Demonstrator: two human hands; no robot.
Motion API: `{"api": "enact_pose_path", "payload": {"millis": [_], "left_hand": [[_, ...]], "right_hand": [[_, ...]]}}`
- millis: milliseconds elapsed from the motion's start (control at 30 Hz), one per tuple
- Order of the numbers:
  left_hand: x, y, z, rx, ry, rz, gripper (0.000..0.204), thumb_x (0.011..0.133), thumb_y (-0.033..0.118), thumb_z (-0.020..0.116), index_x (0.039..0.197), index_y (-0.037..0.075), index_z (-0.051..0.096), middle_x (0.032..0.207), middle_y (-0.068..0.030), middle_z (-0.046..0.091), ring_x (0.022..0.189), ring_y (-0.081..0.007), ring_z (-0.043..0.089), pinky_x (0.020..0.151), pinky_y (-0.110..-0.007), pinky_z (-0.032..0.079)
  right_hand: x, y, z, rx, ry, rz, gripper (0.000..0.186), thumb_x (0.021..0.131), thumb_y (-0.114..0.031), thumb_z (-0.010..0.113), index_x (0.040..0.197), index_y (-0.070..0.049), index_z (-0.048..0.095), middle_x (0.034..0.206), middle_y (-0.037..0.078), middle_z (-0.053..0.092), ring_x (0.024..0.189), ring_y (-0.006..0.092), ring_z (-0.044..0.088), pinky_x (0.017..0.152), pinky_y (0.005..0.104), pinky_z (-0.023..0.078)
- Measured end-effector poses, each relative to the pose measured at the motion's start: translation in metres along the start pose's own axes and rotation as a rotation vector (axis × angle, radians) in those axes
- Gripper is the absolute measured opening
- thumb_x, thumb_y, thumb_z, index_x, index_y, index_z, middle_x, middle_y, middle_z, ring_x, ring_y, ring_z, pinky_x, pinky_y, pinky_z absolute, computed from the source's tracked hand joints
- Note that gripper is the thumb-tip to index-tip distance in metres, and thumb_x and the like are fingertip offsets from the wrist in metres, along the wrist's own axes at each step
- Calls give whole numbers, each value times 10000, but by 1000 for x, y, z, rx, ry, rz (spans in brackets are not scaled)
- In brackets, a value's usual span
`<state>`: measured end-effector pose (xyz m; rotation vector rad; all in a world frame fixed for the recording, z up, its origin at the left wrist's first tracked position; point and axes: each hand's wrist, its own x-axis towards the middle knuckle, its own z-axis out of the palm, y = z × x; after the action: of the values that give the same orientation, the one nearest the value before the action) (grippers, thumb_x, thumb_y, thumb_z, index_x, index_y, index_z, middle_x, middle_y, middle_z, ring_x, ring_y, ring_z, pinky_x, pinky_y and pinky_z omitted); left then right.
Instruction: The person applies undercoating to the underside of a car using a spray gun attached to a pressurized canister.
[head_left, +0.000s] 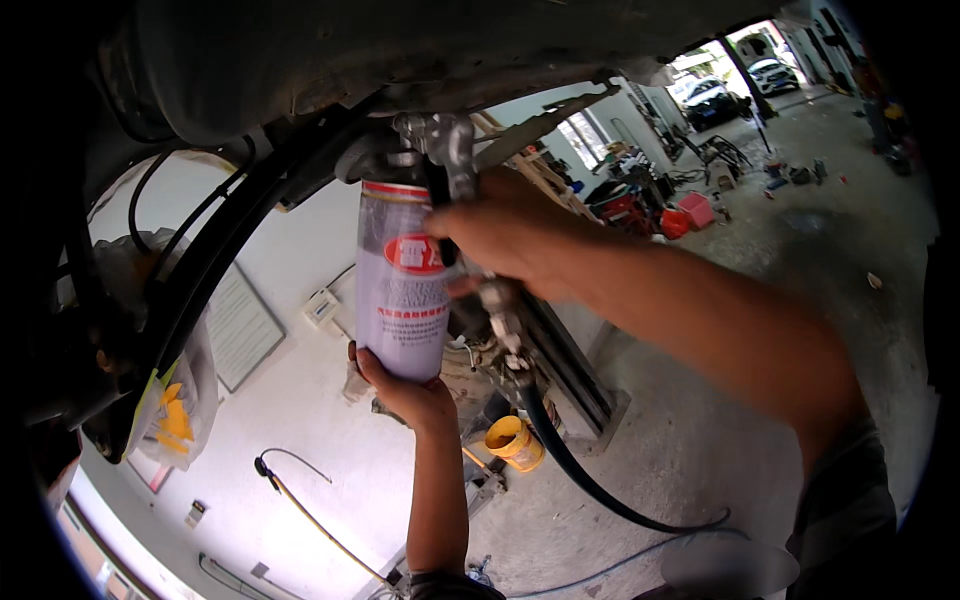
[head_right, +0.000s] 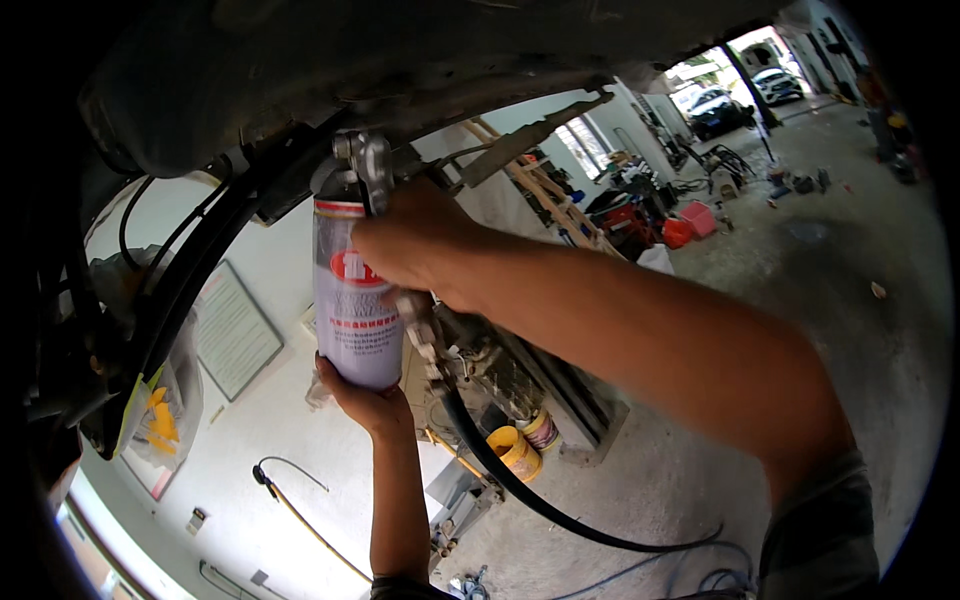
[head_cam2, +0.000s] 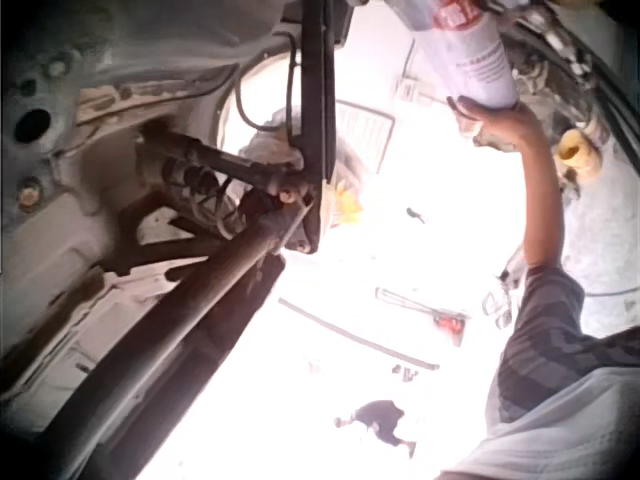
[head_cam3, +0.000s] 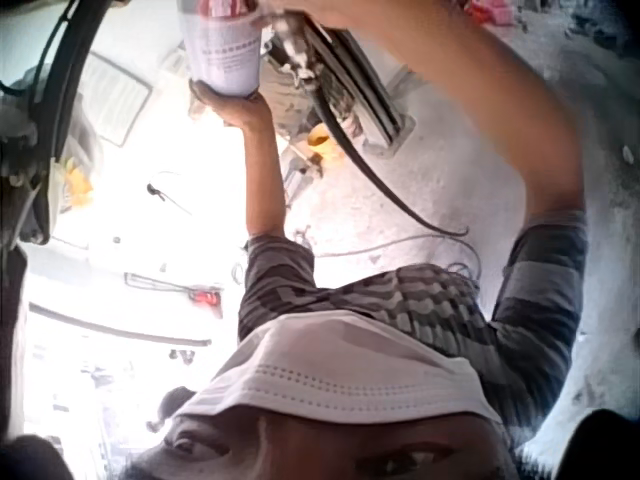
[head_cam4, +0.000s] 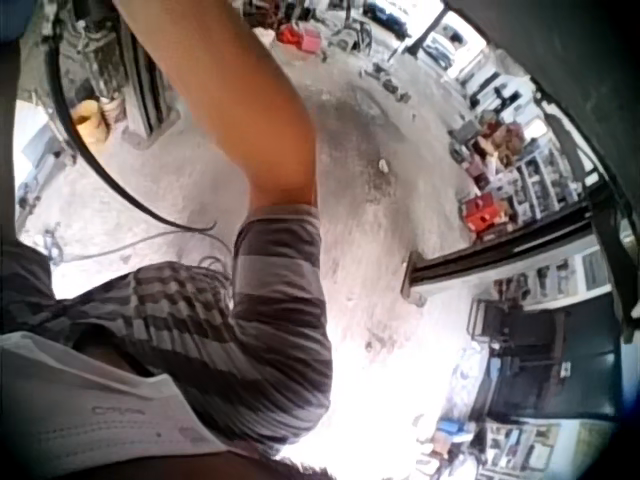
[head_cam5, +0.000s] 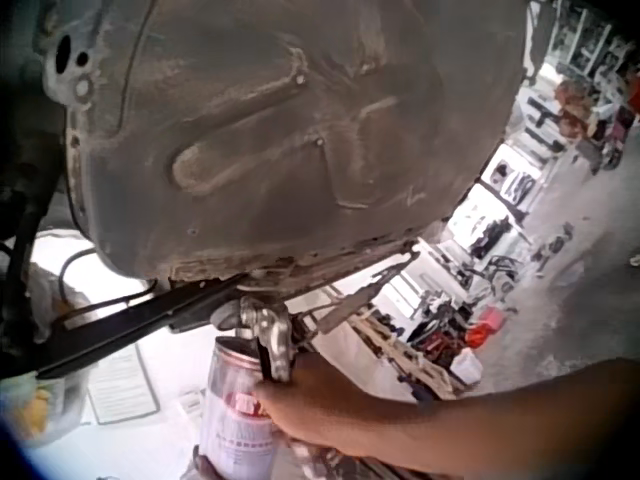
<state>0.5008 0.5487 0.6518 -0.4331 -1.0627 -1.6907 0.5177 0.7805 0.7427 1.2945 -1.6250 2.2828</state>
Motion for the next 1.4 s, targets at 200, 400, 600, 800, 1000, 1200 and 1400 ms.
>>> {"api": "enact_pose_path", "payload": {"millis": [200, 400, 600, 800, 1000, 1200, 1400], "left_hand": [[-24, -8, -4, -86, 12, 131, 564, 944, 521, 365, 1357, 138, 357, 1347, -96, 446, 1244, -286, 446, 1026, -439, 364], [-46, 12, 1, -156, 56, 127, 614, 937, 560, 343, 1370, 124, 360, 1353, -104, 456, 1253, -293, 440, 1034, -443, 367], [-34, 40, -6, -289, 37, -15, 588, 907, 565, 424, 1208, 64, 485, 1118, -86, 580, 1025, -203, 585, 896, -319, 472], [-13, 65, -15, -178, -49, -129, 569, 924, 537, 393, 1254, 83, 484, 1171, -72, 581, 1039, -205, 579, 883, -342, 478], [-15, 93, -20, -178, -127, -156, 625, 915, 581, 387, 1327, 114, 437, 1269, -69, 538, 1122, -257, 534, 896, -394, 448], [-15, 94, -26, -263, -131, -223, 590, 917, 555, 378, 1306, 119, 457, 1280, -78, 530, 1136, -282, 528, 907, -453, 455], [-3, 83, -30, -354, -300, -232, 650, 899, 592, 366, 1361, 137, 403, 1352, -94, 482, 1227, -311, 467, 1002, -477, 371]], "right_hand": [[-16, 5, -16, -251, -178, -181, 263, 895, -141, 510, 1081, 39, 561, 978, 162, 627, 859, 235, 647, 698, 350, 600], [-33, -8, 7, -379, -134, -453, 172, 877, -128, 524, 830, 29, 578, 593, 113, 591, 530, 196, 609, 502, 349, 472], [-48, -30, 76, -566, 135, -456, 319, 866, -217, 578, 816, 97, 598, 695, 244, 630, 665, 335, 670, 623, 407, 531], [-30, -41, 115, -539, 264, -369, 338, 841, -241, 611, 808, 95, 629, 735, 281, 633, 695, 380, 665, 643, 420, 532], [-38, -60, 132, -568, 275, -240, 320, 886, -227, 591, 871, 92, 615, 717, 209, 650, 603, 273, 669, 566, 391, 532], [-58, -65, 128, -547, 239, -277, 348, 908, -228, 554, 913, 117, 598, 748, 169, 646, 578, 204, 656, 462, 307, 534], [-73, -70, 135, -599, 276, -238, 343, 894, -229, 559, 910, 111, 600, 756, 166, 651, 548, 202, 645, 455, 292, 543]]}}
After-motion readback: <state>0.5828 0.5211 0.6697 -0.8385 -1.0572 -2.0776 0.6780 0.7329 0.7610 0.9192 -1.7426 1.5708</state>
